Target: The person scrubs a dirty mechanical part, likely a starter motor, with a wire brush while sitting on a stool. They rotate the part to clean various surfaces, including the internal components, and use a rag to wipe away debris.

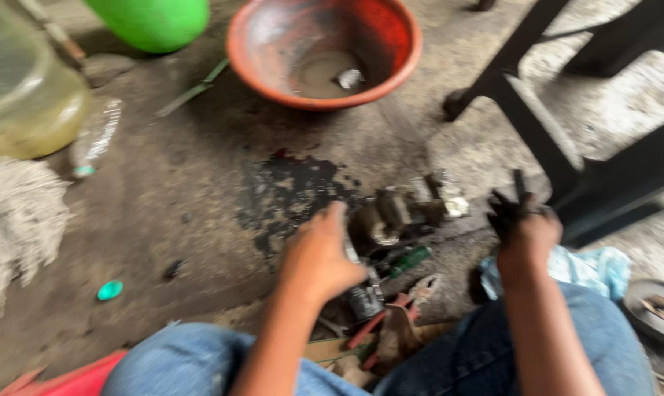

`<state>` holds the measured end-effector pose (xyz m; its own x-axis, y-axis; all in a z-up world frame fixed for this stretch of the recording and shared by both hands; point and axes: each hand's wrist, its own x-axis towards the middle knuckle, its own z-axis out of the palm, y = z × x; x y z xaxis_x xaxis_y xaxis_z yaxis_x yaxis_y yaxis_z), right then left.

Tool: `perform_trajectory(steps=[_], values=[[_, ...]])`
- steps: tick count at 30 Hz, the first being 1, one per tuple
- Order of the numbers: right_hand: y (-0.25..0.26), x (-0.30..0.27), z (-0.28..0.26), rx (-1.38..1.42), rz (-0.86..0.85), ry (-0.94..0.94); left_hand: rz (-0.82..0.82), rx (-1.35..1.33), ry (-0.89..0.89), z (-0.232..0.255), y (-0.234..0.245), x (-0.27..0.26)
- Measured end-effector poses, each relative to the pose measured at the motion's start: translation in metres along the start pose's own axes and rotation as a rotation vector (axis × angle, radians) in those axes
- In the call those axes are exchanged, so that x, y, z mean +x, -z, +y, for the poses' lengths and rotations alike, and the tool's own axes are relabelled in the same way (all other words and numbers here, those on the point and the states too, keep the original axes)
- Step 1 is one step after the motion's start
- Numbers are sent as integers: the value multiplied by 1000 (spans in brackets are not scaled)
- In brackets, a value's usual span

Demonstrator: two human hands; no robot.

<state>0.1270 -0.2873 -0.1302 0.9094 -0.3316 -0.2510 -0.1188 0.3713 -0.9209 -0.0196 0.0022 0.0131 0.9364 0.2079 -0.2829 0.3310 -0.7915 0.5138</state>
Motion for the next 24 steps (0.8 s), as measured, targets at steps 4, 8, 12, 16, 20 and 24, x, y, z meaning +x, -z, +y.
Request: perform_trajectory(steps=[4,8,12,16,20,24], values=[[1,7,15,-15,-35,-126,2,-45,57,8,0,12],[-2,15,22,-61,-62,-124,-49,-30,236,22,6,18],[-6,6,6,-422,-142,10,-96,-51,371,36,9,23],[-2,-18,-45,-886,-145,198,-71,-15,320,42,5,27],[5,-25,-74,-1033,-238,150,-62,16,336,42,-1,30],[13,-13,-61,-954,-303,68,-68,7,348,42,-3,32]])
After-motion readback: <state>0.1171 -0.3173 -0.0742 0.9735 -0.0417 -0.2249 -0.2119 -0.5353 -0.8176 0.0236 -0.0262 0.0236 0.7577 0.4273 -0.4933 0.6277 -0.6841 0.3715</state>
